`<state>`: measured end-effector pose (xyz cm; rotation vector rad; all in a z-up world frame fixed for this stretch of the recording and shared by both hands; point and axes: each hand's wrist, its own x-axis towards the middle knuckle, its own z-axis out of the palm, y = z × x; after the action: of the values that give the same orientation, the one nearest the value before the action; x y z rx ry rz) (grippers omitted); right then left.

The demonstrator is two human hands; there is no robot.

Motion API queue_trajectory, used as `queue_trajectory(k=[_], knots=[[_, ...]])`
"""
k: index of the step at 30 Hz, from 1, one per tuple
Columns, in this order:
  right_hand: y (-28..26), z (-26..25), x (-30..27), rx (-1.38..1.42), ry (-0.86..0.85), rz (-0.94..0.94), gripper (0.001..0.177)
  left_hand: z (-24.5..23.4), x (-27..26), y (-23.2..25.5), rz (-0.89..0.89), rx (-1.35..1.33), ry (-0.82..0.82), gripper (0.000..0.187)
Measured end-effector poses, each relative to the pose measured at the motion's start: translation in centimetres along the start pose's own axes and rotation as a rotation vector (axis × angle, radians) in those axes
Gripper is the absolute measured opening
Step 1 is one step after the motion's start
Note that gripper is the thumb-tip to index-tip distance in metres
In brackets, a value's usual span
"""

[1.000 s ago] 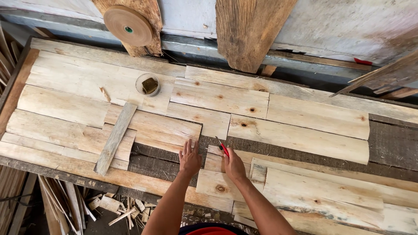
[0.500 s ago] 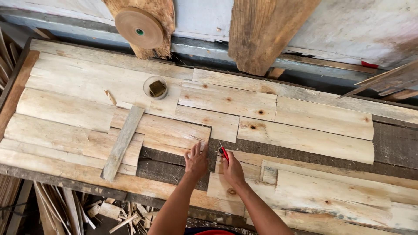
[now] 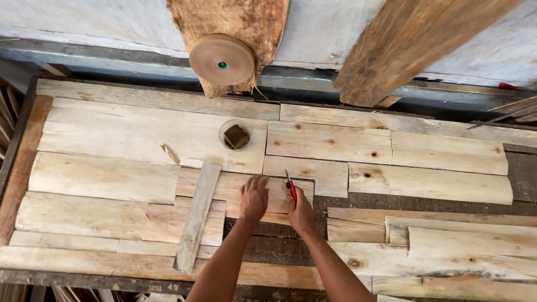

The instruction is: Using a utility knife to carve and fit wooden planks for a surface.

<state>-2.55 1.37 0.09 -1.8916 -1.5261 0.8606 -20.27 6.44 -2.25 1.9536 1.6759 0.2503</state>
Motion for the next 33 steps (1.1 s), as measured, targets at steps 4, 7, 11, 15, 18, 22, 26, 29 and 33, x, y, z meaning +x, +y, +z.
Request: queue_trajectory(k=[4, 7, 11, 15, 18, 22, 26, 29, 33], knots=[[-1.5, 2.3, 0.3, 0.025, -0.025, -0.006, 0.046, -2.0, 3.1, -3.0, 0.080, 0.067, 0.049, 0.043], [-4.3, 2.9, 0.5, 0.004, -0.080, 0.149, 0.048, -3.8, 4.5, -3.3, 0.054, 0.011, 0.055, 0.042], [-10.0, 1.9, 0.8, 0.004, -0.146, 0.343, 0.049, -3.8, 6.3, -3.5, 0.088, 0.029, 0.035, 0.045], [-6.0, 4.6, 0.8, 0.071, -0.078, 0.167, 0.048, -4.6, 6.3, -3.3, 0.096, 0.056, 0.053, 0.046], [-6.9, 4.3, 0.8, 0.047, -0.112, 0.221, 0.049, -4.2, 6.5, -3.7, 0.128, 0.095, 0.035, 0.046], [-7.4, 4.3, 1.0, 0.092, -0.116, 0.252, 0.051, -4.3, 6.6, -3.8, 0.113, 0.099, 0.038, 0.048], [-7.8, 4.6, 1.5, 0.107, -0.058, 0.126, 0.056, -4.5, 6.4, -3.9, 0.145, 0.066, 0.085, 0.047], [-7.8, 5.4, 2.2, 0.005, -0.071, 0.143, 0.063, -4.1, 6.2, -4.2, 0.172, 0.064, 0.132, 0.046], [-7.4, 6.5, 3.5, -0.105, -0.115, 0.158, 0.072, -4.4, 6.4, -3.7, 0.159, 0.069, 0.136, 0.043]])
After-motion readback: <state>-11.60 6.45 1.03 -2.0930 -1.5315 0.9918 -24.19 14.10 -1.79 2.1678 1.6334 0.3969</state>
